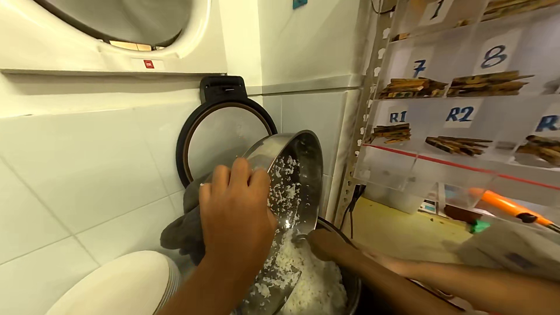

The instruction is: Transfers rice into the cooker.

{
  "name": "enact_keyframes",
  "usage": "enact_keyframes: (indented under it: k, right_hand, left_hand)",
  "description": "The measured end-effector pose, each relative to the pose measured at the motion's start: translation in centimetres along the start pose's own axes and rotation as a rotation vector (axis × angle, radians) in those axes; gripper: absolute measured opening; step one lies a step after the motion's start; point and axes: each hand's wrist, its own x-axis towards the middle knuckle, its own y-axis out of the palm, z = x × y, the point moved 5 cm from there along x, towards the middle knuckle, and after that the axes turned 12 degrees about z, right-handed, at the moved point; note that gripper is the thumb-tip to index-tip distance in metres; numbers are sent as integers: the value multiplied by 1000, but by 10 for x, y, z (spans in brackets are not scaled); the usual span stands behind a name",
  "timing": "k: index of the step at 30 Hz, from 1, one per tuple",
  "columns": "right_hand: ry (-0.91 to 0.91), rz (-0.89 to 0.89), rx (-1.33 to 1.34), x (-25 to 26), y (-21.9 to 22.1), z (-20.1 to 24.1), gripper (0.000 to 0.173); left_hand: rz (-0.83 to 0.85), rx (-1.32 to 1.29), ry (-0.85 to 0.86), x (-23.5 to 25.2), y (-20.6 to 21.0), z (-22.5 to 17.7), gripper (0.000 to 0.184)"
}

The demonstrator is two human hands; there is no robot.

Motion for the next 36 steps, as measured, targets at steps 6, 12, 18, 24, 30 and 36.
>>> enact_keyframes:
  k: [6, 12, 18, 24, 30, 36]
  right_hand:
    - [-84, -597, 329, -32, -80, -39, 31]
    - [-193, -644, 582, -5, -51, -12, 36]
    - [-210, -296, 460, -46, -12, 9, 40]
    - [-396, -849, 826, -62, -123, 10, 36]
    - [-318, -397, 460, -42, -8, -9, 40]
    - [-495, -733, 502, -108, -100, 47, 31]
  left_hand:
    - [-80, -24, -13, -12, 3, 5, 11]
    - [-156, -12, 12, -20, -5, 1, 13]
    - [-172, -2, -17, -22, -15, 15, 14]
    - [-164, -3, 40, -25, -27, 7, 9]
    - [-212, -7, 9, -31, -29, 16, 10]
    - [-202, -4, 12, -30, -27, 18, 10]
